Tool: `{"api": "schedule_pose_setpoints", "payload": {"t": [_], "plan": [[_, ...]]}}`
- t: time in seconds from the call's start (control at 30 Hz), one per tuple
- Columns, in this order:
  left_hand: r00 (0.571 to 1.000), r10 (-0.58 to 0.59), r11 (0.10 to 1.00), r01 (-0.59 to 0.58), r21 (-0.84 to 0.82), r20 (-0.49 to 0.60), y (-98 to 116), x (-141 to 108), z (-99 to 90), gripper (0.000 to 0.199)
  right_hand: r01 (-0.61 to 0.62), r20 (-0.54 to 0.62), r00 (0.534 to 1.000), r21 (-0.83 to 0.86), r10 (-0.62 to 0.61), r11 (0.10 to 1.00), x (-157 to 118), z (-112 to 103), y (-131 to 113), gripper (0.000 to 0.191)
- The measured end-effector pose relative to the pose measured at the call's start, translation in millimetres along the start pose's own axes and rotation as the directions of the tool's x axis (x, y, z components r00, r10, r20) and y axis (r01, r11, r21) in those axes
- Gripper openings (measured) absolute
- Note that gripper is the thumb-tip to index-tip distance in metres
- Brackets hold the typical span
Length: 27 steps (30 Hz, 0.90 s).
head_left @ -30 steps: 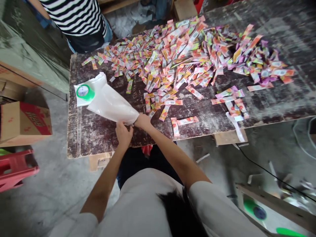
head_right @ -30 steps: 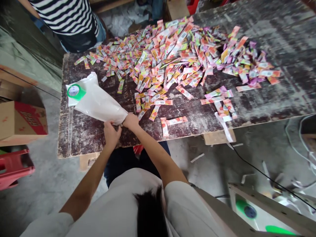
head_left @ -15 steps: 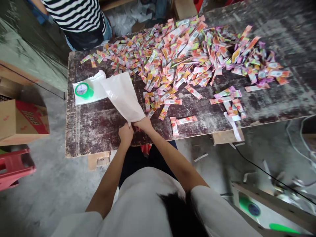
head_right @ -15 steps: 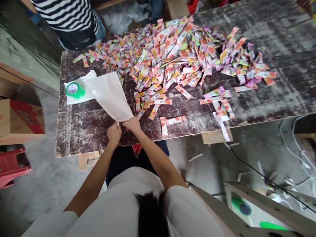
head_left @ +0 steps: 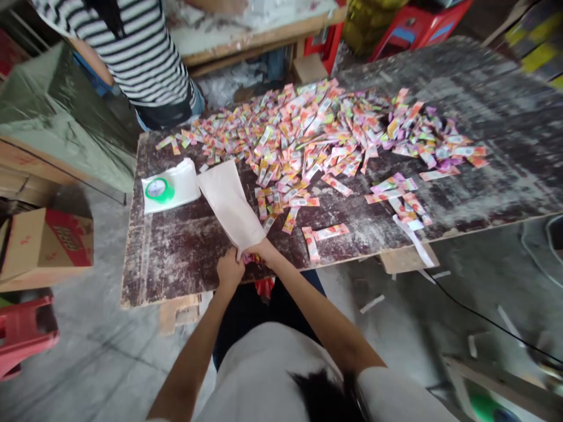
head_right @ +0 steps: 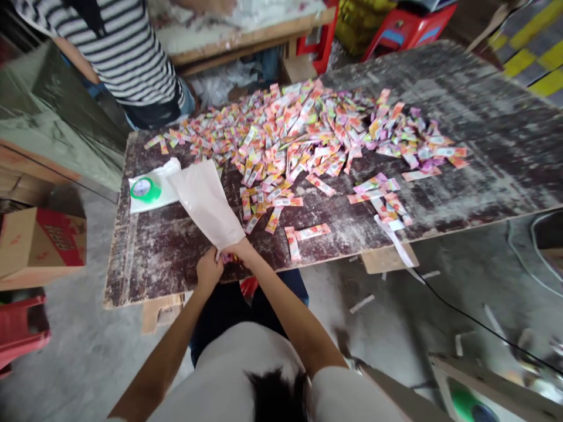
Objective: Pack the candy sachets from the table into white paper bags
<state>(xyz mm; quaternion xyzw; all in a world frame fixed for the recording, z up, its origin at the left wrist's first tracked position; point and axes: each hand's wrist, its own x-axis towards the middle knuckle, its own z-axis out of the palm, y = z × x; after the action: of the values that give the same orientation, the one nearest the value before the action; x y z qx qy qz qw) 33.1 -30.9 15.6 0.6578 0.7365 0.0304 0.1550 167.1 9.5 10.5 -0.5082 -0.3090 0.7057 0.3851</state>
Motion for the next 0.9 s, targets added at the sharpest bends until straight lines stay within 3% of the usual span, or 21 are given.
{"api": "schedule_pose_setpoints", "payload": {"t": [0.13,0.23,0.4,0.57,0.7,0.77,0.83,0.9], "plan": [[0.997,-0.053,0.991,0.046,-0.126,-0.058,-3,6,5.7,0.043,0.041,0.011,0.999,0.178,-0.043,0.983,-6,8,-2,0.041],[0.998,-0.054,0.995,0.051,-0.08,-0.04,-8,14,11.5,0.035,0.038,0.025,0.999,0.207,-0.044,0.978,-11,15,-1,0.036],[0.999,0.034,0.999,-0.033,0.017,-0.01,-12,11,13.1,0.025,-0.066,0.005,0.998,0.254,0.067,0.965,-17,14,13,0.034],[0.994,0.086,0.995,-0.089,0.049,0.063,-11,6,7.0,0.027,-0.127,0.067,0.991,0.295,0.112,0.947,-28,3,20,0.027],[0.958,0.206,0.978,-0.193,-0.08,0.199,-2,-7,15.5,0.025,0.003,0.008,1.0,0.368,-0.006,0.93,-32,-2,9,0.046],[0.938,0.25,0.959,-0.206,-0.193,0.242,1,-20,28.2,0.029,0.074,-0.026,0.997,0.276,-0.069,0.958,-30,-3,8,0.054],[0.938,0.228,0.937,-0.137,-0.323,0.262,0,-35,43.9,0.042,0.081,-0.097,0.992,0.01,-0.079,0.997,-27,-2,16,0.052],[0.934,0.196,0.901,-0.051,-0.431,0.299,-8,-49,58.2,0.047,0.062,-0.186,0.976,-0.24,-0.109,0.969,-24,-1,30,0.048]]}}
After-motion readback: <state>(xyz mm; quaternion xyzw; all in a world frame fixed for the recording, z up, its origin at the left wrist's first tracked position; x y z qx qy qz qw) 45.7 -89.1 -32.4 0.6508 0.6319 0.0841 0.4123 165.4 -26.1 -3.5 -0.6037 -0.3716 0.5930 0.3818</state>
